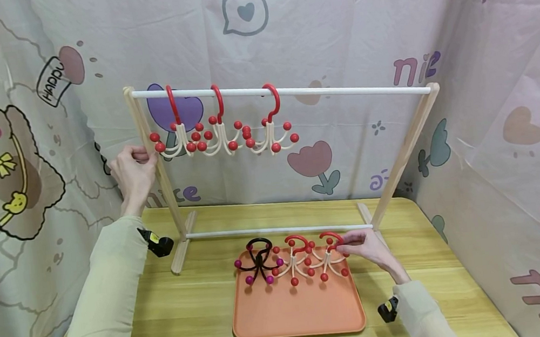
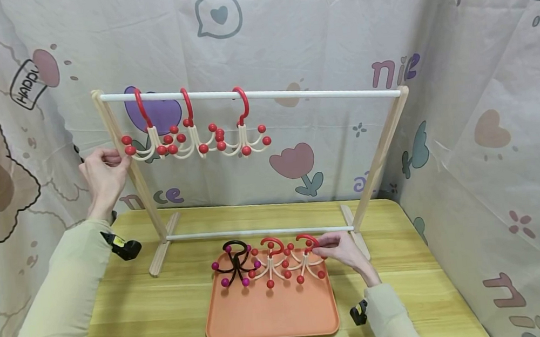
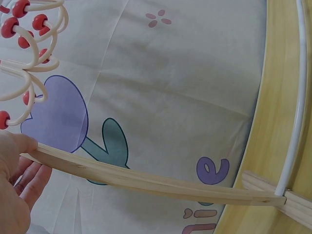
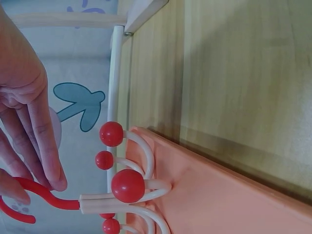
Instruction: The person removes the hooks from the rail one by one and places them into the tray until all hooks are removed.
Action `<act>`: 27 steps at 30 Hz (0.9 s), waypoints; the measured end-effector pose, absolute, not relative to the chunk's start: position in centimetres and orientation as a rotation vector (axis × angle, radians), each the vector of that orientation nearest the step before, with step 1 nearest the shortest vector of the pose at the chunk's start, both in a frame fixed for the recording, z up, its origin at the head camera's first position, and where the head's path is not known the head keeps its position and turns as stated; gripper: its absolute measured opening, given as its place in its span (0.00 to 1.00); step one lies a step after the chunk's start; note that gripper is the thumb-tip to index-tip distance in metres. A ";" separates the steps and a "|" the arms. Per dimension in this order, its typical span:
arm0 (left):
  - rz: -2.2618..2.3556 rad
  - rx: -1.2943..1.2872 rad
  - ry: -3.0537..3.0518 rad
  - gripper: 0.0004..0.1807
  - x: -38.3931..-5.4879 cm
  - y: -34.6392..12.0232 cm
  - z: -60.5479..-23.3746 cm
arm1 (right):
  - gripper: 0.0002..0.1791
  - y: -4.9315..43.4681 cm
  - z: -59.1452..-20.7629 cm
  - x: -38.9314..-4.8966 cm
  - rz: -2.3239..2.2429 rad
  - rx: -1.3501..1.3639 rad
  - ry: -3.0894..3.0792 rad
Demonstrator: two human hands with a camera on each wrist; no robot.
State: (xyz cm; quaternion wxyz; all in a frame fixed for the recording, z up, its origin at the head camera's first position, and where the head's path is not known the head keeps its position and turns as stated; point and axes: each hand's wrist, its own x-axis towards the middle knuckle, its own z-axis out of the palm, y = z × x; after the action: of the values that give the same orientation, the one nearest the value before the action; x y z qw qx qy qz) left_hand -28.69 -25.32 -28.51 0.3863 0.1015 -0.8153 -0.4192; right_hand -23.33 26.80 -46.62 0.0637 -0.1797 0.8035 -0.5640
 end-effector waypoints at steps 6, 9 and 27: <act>-1.063 0.260 -2.080 0.13 -28.7 -25.3 -28.5 | 0.18 26.7 -45.6 -23.4 -1.687 -0.540 2.476; -1.057 0.260 -2.072 0.13 -28.7 -25.3 -28.5 | 0.18 26.6 -45.0 -23.7 -1.697 -0.564 2.468; -1.074 0.280 -2.082 0.13 -28.7 -25.2 -28.4 | 0.17 24.8 -35.7 -26.8 -1.688 -0.712 2.595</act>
State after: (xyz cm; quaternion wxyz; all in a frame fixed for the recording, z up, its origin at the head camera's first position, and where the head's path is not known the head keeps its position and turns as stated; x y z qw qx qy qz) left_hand -28.69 -25.17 -28.40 0.3813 0.1097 -0.8157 -0.4209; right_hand -26.75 24.82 -35.67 -0.0175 -0.2242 0.8167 -0.5314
